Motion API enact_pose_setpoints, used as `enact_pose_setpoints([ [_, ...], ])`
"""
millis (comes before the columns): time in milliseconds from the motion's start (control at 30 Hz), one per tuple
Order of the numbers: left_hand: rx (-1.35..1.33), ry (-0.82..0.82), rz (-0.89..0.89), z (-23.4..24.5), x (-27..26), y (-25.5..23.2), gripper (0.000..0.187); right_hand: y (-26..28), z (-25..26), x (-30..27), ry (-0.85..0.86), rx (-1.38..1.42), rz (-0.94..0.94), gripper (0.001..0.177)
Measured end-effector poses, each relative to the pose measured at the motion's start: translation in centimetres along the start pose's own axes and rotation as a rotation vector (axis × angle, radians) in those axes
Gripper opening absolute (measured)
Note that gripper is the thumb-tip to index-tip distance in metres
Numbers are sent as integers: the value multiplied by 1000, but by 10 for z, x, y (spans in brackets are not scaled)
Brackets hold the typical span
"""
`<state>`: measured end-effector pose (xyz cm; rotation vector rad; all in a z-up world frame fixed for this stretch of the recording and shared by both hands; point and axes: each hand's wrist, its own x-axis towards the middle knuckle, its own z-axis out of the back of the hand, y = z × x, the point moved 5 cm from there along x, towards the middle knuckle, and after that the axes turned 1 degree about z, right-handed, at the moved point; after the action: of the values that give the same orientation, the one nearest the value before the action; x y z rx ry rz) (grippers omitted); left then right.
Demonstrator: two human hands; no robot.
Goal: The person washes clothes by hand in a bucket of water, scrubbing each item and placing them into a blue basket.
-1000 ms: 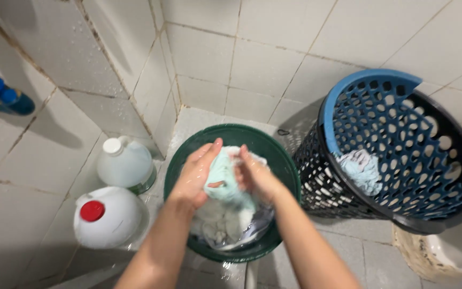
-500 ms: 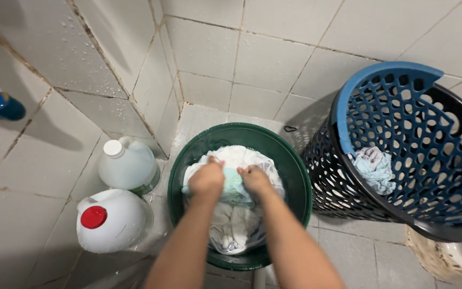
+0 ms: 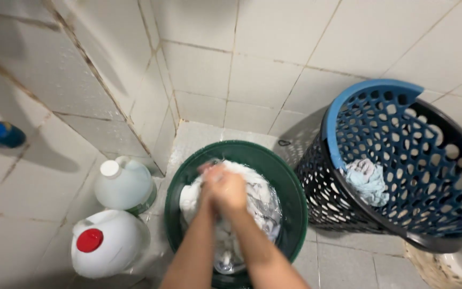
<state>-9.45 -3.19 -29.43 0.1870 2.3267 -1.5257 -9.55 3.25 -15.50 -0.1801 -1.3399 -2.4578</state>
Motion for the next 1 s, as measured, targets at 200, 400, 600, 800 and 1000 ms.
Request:
enact_pose_setpoints([
  [200, -682, 46, 209, -51, -58, -21, 38, 63, 96, 28, -13, -93, -59, 21],
  [400, -595, -142, 130, -67, -121, -92, 28, 97, 120, -8, 166, -52, -267, 26],
  [600, -559, -184, 202, -96, -155, -108, 26, 143, 122, -69, -5, -151, 509, 25],
  [800, -708, -165, 95, -98, -155, -100, 17, 105, 143, -53, 146, 79, -257, 31],
  [1000, -401, 14, 175, -83, -188, -137, 42, 76, 167, -35, 240, -198, -130, 40],
])
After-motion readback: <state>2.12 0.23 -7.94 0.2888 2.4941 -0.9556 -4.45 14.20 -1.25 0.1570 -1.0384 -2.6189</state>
